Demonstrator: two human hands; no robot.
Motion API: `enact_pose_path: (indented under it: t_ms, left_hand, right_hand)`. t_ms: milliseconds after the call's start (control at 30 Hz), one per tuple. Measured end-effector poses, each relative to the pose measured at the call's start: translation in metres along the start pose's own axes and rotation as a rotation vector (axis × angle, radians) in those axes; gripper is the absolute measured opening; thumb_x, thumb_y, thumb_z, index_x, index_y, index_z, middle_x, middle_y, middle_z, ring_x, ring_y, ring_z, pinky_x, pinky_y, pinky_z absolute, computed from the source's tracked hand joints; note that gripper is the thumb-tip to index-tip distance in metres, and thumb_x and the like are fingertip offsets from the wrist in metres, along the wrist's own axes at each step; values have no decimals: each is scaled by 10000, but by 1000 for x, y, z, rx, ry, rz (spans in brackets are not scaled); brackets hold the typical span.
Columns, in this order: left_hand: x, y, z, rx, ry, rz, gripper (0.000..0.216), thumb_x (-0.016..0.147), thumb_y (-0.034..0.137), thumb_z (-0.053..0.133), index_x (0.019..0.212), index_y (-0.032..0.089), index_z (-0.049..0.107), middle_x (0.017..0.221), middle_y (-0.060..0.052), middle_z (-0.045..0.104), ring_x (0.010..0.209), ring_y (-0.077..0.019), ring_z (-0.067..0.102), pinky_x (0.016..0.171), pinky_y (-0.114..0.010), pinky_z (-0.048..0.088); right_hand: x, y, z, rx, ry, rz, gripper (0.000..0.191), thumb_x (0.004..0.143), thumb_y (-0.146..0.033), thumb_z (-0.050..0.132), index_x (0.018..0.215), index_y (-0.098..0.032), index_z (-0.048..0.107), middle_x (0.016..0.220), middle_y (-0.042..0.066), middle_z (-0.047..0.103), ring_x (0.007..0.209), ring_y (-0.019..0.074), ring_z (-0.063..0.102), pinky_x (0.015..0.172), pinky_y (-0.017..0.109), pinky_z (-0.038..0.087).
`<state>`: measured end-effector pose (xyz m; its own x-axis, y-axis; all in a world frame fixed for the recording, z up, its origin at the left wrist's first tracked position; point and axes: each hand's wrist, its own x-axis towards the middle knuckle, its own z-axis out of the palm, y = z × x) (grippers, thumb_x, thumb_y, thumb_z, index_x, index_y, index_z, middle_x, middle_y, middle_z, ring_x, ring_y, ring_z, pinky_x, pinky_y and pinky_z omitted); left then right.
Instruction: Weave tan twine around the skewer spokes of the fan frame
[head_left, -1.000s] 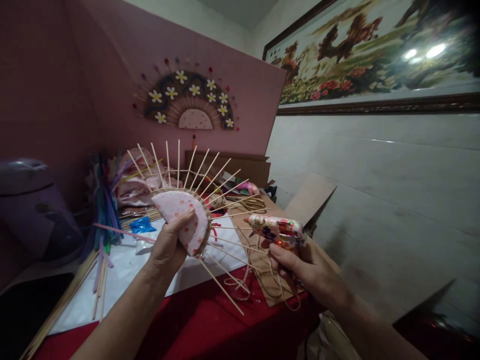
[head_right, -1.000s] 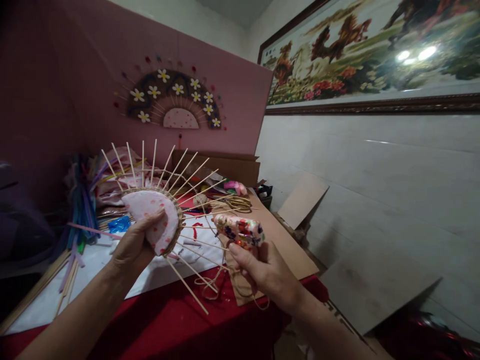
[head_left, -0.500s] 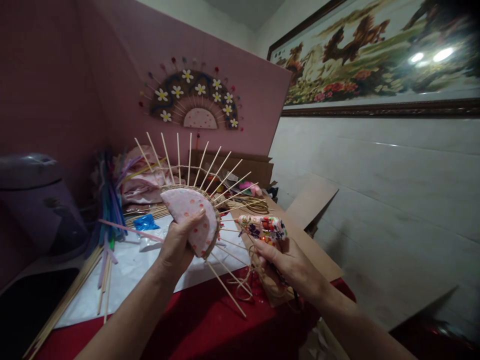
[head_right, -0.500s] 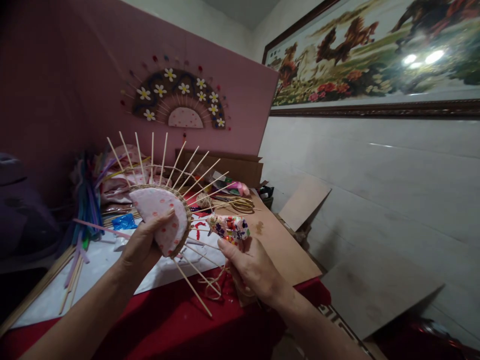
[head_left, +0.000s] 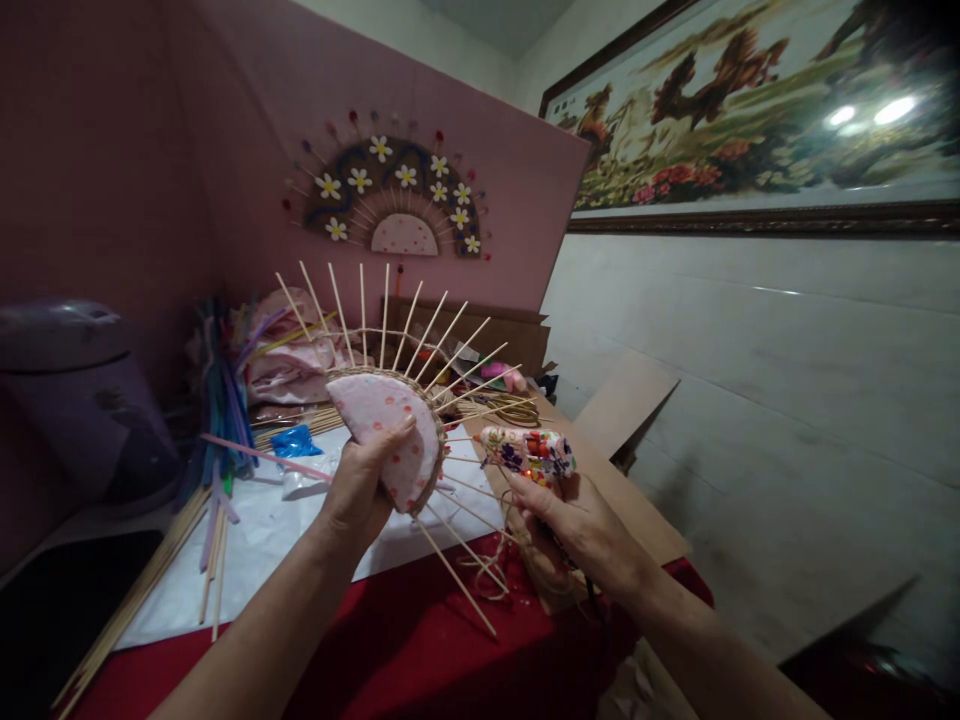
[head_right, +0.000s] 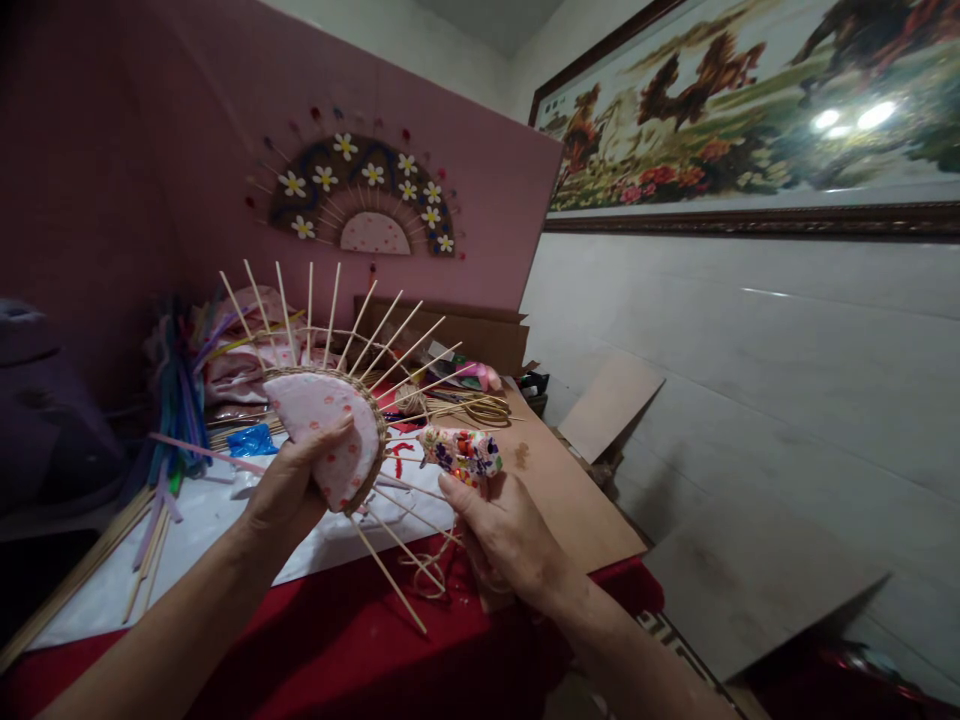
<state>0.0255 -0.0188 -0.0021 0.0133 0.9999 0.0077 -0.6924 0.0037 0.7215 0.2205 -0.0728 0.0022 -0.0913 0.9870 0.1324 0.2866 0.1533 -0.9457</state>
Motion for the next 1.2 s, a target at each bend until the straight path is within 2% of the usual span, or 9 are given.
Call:
enact_pose_path:
  t_ms: [233,467,767,1200]
  left_hand:
    - [0,1,1,17,7,-2,143,615,141,710,747,122,660,624,-47,694,506,-157,636,503,-241,545]
    - [0,0,1,-17,8,-8,184,576,140,738,738,107,658,610,-66,688,499,-161,634,504,-232,537]
    - [0,0,1,-7,-3,-14,197,586,142,734,762,93,659,632,-76,693,518,-170,641,527,-250,546]
    - [0,0,1,-11,-6,0,165,576,145,737,717,110,658,602,-60,684,494,-159,625,480,-233,529]
  right_hand:
    - [0,-4,-1,8,51,-55,280,783,-461,570,829,-186,599,611,8,575,608,142,569,471,217,439]
    - [-1,0,-3,10,8,18,346,773,-525,547,773,-180,576,480,-31,496,401,96,459,341,199,335]
    - [-5,-3,-1,58,-30,96,383,771,-558,528,657,-193,508,376,-67,414,277,67,349,257,187,250]
    - [-8,-6,-1,79,-83,146,466,824,-550,457,513,-206,405,347,-64,372,267,65,344,272,193,270]
